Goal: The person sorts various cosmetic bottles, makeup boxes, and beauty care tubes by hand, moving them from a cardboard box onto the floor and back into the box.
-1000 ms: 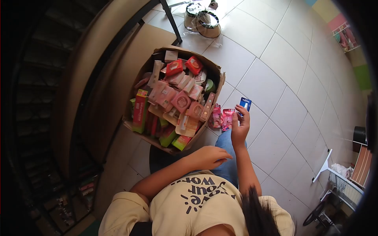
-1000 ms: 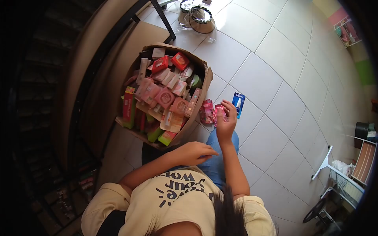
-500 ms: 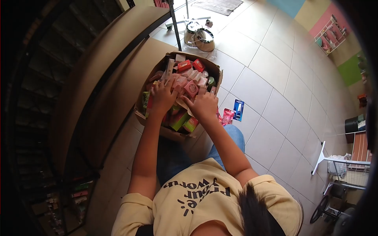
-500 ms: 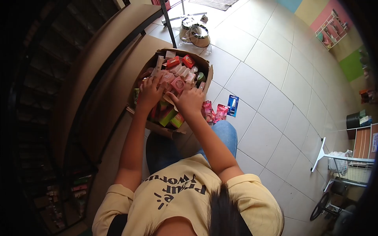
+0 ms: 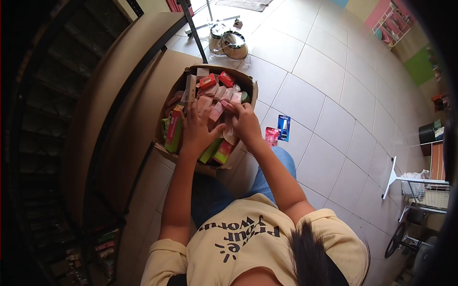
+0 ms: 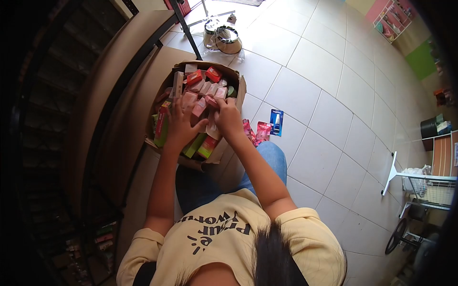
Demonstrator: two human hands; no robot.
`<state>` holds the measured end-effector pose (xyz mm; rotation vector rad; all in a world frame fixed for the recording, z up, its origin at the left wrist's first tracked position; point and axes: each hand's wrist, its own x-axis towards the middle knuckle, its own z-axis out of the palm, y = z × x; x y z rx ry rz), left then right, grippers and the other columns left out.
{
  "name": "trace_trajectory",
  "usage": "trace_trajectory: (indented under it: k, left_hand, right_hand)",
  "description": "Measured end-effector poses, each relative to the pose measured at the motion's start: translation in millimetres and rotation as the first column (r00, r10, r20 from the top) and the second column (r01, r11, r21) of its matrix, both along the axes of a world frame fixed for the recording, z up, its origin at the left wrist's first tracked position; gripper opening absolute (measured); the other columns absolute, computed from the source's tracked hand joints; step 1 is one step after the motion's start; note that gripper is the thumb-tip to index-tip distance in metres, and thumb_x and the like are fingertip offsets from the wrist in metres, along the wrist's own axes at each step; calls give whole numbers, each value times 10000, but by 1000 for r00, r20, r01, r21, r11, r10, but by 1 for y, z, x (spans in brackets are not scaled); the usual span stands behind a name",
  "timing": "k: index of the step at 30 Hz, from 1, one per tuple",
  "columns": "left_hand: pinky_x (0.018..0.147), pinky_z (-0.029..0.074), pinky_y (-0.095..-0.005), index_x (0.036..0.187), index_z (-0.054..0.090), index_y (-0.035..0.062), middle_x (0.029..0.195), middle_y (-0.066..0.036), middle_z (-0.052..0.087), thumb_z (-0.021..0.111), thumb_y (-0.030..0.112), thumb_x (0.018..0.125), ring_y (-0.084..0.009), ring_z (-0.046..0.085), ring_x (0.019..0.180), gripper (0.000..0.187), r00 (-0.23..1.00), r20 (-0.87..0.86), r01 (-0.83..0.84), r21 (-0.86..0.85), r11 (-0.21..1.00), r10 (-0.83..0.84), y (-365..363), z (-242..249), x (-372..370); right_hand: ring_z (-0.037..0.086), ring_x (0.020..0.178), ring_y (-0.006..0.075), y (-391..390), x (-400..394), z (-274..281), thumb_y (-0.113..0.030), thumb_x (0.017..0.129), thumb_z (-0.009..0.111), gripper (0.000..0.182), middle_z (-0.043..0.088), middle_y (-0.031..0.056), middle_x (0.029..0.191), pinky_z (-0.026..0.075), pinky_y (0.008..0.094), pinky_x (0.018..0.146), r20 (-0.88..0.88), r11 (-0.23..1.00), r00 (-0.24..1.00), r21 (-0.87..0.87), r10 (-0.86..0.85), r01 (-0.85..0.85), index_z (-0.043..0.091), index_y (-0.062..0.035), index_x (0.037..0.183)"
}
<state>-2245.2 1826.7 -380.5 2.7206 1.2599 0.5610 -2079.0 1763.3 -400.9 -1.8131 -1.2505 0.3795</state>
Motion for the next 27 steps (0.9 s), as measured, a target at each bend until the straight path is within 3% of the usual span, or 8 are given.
trace_trajectory:
  k: [4,6,7,9,15,20,24,27]
  left_hand:
    - [1118,177,-589,1356,449,130,1483,-148,312,693,403,796,-340,218,1417,669,998,-59,1,74,997,3,-6,-16,8]
    - [1123,185,-575,1338,459,102,1487,-134,317,703,358,789,-324,227,1419,653,998,-59,-21,62,998,24,-10,-10,10]
    - [1123,193,-567,1322,473,98,1463,-129,351,710,331,781,-317,250,1410,635,999,-45,-8,63,998,10,-11,-7,9]
    - [1125,207,-549,1289,500,91,1417,-118,420,726,276,763,-304,294,1391,602,1000,-17,11,63,998,-10,-15,0,6]
    - [1051,304,-517,1195,570,74,1207,-73,566,736,226,722,-262,474,1234,524,945,318,81,20,997,-83,-41,-1,17]
    - [1043,291,-482,1232,567,95,1191,-47,580,751,240,694,-229,506,1193,586,941,271,245,-135,960,-202,-69,3,44]
    - [1057,252,-494,1242,575,117,1206,-23,580,762,255,663,-204,503,1206,624,947,199,290,-199,936,-251,-69,-11,57]
    - [1063,225,-506,1224,591,129,1208,-1,581,748,274,670,-193,503,1208,594,953,150,292,-222,930,-263,-67,-14,60]
  right_hand:
    - [648,872,328,-9,11,-15,-78,839,624,312,635,188,986,531,374,801,-97,955,994,287,-45,72,620,-49,1150]
    - [659,837,192,-20,24,-26,-93,884,626,275,668,107,963,533,306,777,-636,941,766,308,93,142,607,-10,1145]
    - [632,828,104,-25,34,-26,-147,925,619,247,658,41,953,531,256,734,-735,933,677,269,37,240,606,3,1121]
    - [628,808,101,-32,73,-71,-244,916,654,301,659,66,947,534,238,679,-846,915,524,129,-101,383,608,1,1085]
    - [652,812,160,-56,175,-263,-240,854,677,300,700,99,899,503,304,727,-295,871,827,-280,-479,404,664,-13,1049]
    - [649,916,344,-18,196,-268,-233,833,651,273,678,196,952,506,405,812,-39,842,931,-440,-364,311,671,-47,1032]
    - [588,1044,360,33,202,-258,-158,879,568,265,577,197,1172,491,419,876,112,789,961,-551,-254,273,639,-37,1104]
    - [536,1133,344,47,199,-272,-81,881,528,300,532,198,1266,464,400,940,383,870,909,-378,-163,316,615,-50,1165]
